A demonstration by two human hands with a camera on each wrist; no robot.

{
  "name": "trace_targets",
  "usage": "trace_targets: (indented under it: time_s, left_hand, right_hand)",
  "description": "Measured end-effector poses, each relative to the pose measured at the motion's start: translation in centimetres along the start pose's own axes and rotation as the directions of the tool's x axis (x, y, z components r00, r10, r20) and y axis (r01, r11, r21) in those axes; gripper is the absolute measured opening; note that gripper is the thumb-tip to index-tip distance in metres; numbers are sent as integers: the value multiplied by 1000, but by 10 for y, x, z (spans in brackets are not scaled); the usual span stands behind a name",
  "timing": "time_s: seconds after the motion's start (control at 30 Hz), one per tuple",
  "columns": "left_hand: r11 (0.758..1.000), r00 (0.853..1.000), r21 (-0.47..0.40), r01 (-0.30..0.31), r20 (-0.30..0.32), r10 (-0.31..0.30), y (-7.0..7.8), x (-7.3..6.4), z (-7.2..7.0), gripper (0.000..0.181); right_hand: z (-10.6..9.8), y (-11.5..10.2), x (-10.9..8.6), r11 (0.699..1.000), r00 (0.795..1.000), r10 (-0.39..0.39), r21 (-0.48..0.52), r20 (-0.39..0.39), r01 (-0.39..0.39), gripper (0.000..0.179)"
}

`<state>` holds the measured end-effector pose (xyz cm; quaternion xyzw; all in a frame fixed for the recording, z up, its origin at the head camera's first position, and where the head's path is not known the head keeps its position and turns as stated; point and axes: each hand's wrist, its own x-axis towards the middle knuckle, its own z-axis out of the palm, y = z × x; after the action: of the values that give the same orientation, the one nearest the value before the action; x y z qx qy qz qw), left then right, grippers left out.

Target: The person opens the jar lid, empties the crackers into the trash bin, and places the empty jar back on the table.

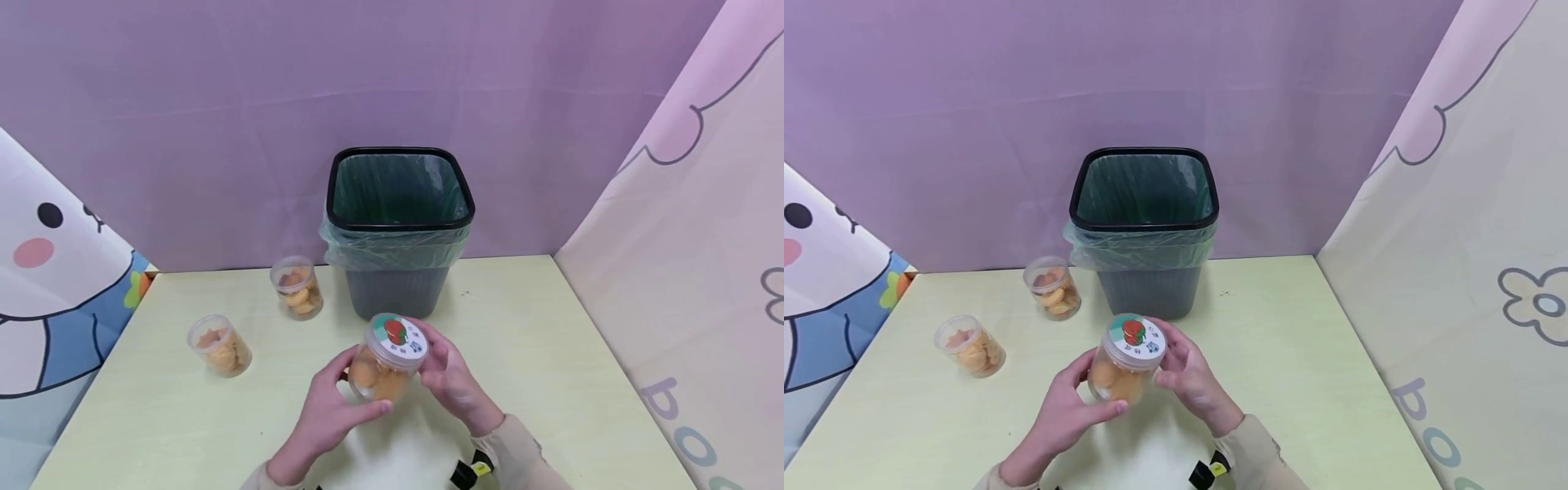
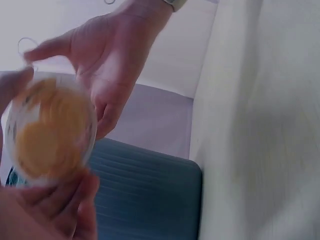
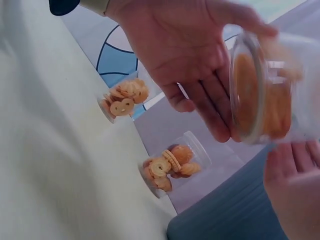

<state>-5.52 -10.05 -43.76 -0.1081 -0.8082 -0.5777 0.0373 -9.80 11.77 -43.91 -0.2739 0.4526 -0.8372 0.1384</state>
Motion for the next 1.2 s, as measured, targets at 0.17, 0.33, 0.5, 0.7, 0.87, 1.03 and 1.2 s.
trace_targets:
  time_s: [0.17, 0.33, 0.5, 0.7, 0.87, 1.03, 1.2]
  left_hand:
    - [988, 980, 156, 24, -199, 7, -2, 1, 7, 86]
    - [959, 967, 281, 42, -253, 32, -5, 2, 14, 90]
    - [935, 973, 354, 21, -222, 62, -4, 1, 18, 88]
    - [957, 985, 289, -13, -162, 62, -6, 2, 13, 86]
    - [996, 999, 93, -1, -38, 4, -6, 4, 2, 80]
    - [995, 984, -85, 58, 175, -43, -7, 6, -11, 67]
    - [954, 921, -277, 111, 389, 6, -13, 9, -21, 62]
  right_hand:
    - [17, 1, 4, 999, 962, 6, -46, -273, -19, 75]
    - [35, 4, 9, 996, 876, 32, -62, -481, -70, 68]
    - [43, 5, 11, 993, 839, 53, -63, -541, -104, 65]
    - [40, 5, 10, 987, 851, 90, -68, -517, -145, 66]
    - [31, 1, 6, 991, 919, 70, -79, -388, -109, 72]
    - [20, -2, 2, 998, 987, 15, -56, -160, -24, 74]
    - [10, -3, 3, 1000, 998, -2, 7, 55, 2, 74]
